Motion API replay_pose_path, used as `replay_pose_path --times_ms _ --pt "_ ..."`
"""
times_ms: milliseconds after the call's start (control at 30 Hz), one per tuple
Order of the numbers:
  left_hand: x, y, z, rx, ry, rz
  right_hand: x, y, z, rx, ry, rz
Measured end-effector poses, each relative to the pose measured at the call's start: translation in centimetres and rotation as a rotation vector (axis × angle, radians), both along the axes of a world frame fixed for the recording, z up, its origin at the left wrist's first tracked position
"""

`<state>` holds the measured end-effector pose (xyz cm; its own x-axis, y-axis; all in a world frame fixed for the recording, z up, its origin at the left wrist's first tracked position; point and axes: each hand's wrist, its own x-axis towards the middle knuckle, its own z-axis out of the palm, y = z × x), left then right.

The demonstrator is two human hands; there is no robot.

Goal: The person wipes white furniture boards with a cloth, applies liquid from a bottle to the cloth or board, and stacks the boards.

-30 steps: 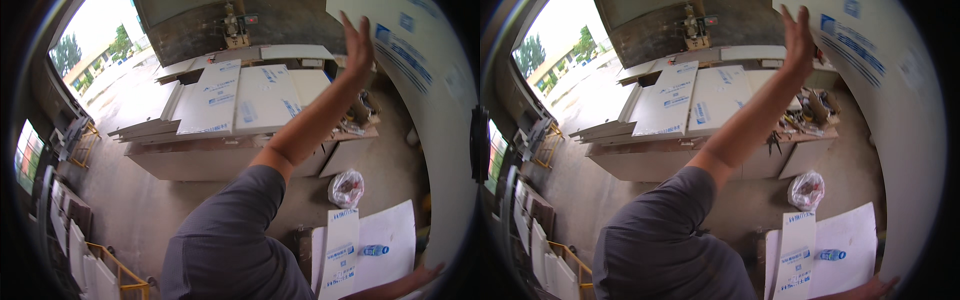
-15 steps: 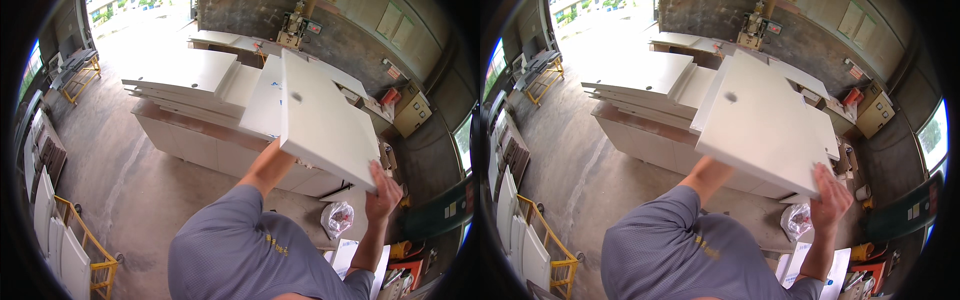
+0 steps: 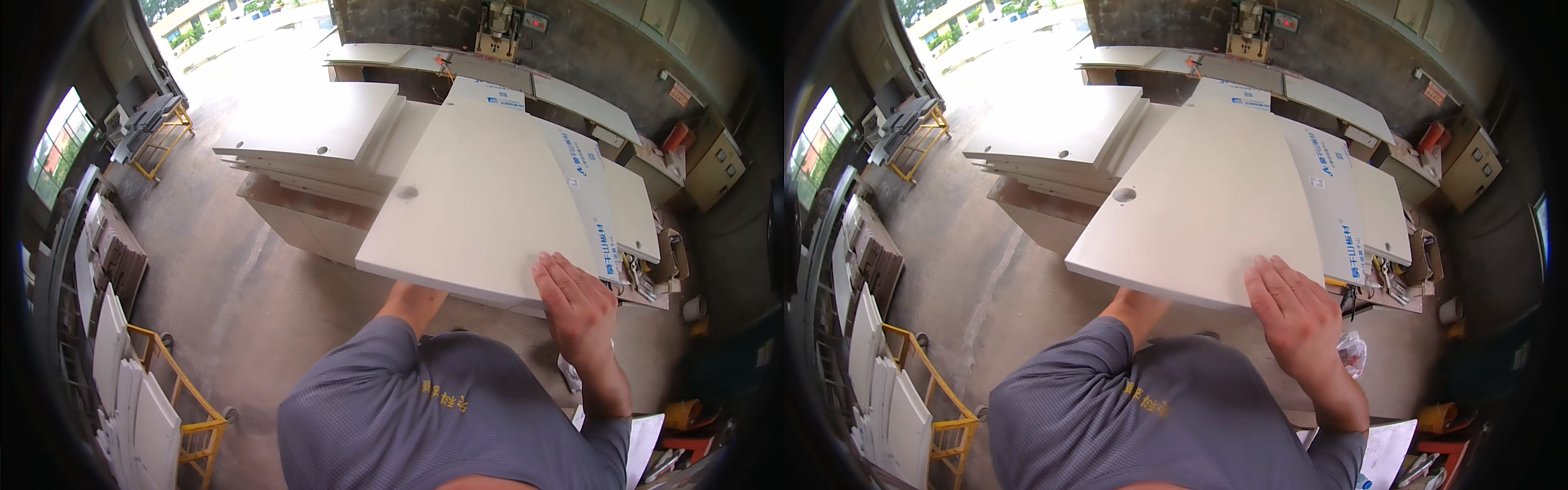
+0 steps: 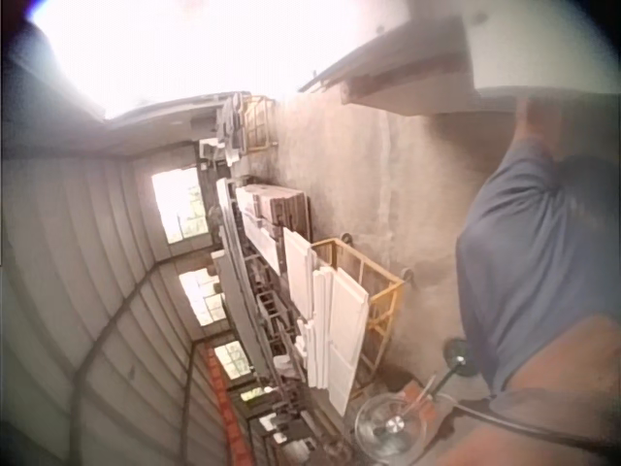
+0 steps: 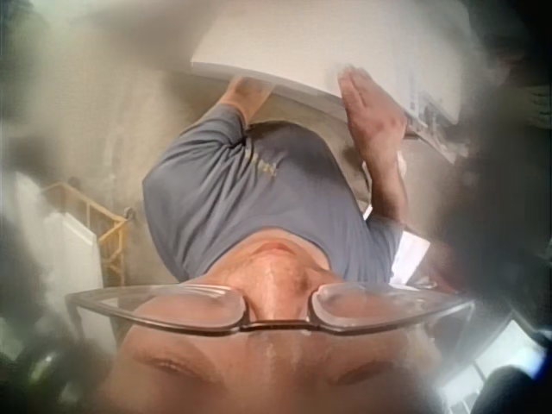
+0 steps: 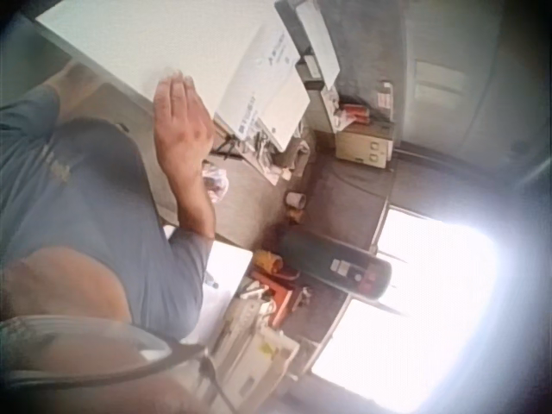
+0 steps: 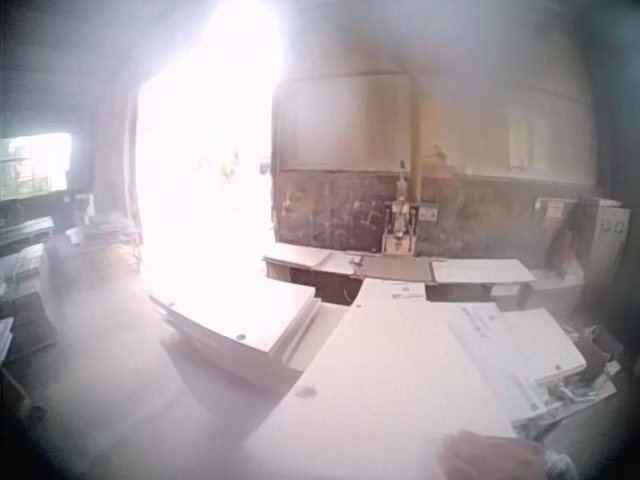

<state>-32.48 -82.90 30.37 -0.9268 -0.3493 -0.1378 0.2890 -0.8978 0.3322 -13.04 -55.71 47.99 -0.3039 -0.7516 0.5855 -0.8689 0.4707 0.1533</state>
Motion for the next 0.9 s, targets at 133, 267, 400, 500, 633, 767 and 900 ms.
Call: replay_pose_path --times_ms 133,267,400,500,633,767,900 --pt "-1.5 -1.5 -1.8 -0.074 -0.053 0.045 -3.9 1.0 0.2 -0.009 -0.056 0.027" --pt "-1.6 -3.6 -2.7 -0.192 -0.128 0.074 -7.7 1.0 -0.7 -0.072 -0.076 0.022" --pt "2.1 -6.7 0.5 -0.422 -0.200 0.000 -11.7 0.7 -3.2 -0.136 -0.115 0.014" --pt "6.5 -8.8 3.2 -0.467 0.135 -0.255 -15.1 -0.4 -7.9 -0.171 -0.148 -0.012" --pt "6.5 -11.9 4.2 -0.885 -0.193 -0.263 -16.6 -3.2 -9.5 -0.216 -0.194 -0.021" --pt "5.4 -14.0 1.9 -1.485 -0.403 -0.198 -17.9 -3.9 -12.3 -0.121 -0.430 0.007" --pt "8.1 -14.6 -3.2 -1.963 -0.291 -0.425 -16.3 -1.0 -19.0 0.015 -0.647 -0.290"
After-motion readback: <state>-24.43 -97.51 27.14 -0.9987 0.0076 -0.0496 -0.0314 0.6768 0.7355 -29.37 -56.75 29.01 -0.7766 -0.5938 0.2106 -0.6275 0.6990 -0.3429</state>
